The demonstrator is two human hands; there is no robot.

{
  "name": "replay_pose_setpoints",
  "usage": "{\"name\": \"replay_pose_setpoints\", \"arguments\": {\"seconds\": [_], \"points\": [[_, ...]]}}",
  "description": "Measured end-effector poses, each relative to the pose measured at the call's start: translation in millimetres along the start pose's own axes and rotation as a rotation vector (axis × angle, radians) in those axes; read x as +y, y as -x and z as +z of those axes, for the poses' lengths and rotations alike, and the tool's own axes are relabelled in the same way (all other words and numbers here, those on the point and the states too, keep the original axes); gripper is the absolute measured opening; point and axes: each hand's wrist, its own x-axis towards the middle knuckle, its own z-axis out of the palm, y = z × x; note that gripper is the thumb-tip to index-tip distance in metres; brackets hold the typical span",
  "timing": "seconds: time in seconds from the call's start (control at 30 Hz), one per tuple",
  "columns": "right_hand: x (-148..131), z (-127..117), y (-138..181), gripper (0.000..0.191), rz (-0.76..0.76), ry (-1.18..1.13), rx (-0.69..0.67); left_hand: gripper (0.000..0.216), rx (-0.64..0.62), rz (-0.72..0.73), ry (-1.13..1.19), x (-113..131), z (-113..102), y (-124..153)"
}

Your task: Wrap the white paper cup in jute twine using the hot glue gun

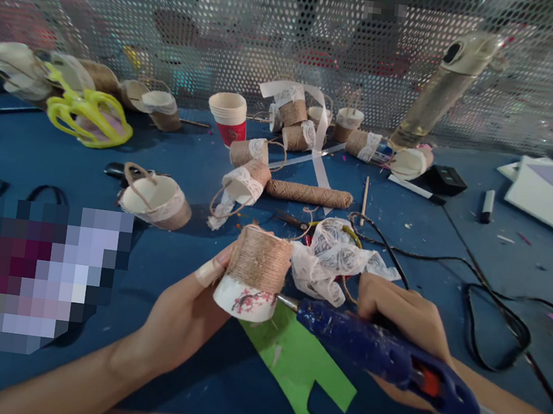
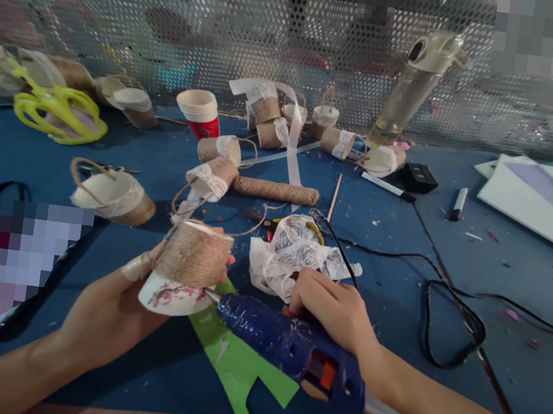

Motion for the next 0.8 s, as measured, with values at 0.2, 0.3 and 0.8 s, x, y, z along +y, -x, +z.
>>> {"name": "replay_pose_setpoints", "arguments": {"seconds": [0.2, 0.3, 0.8], "points": [[-5.5, -6.6, -1.2, 0.026, 0.007, -0.004, -0.067, 0.037, -0.015, 0.031, -0.100, 0.3, 4.1, -1.2], [-7.2, -10.8, -2.2, 0.025, 0.000, -0.019, -0.123, 0.035, 0.005, 0.036, -0.134, 0.0, 5.2, -1.3], [-1.0, -13.2, -5.7, 0.025, 0.028, -0.066, -0.131, 0.039, 0.015, 0.063, -0.162, 3.8, -0.4, 0.1]]}}
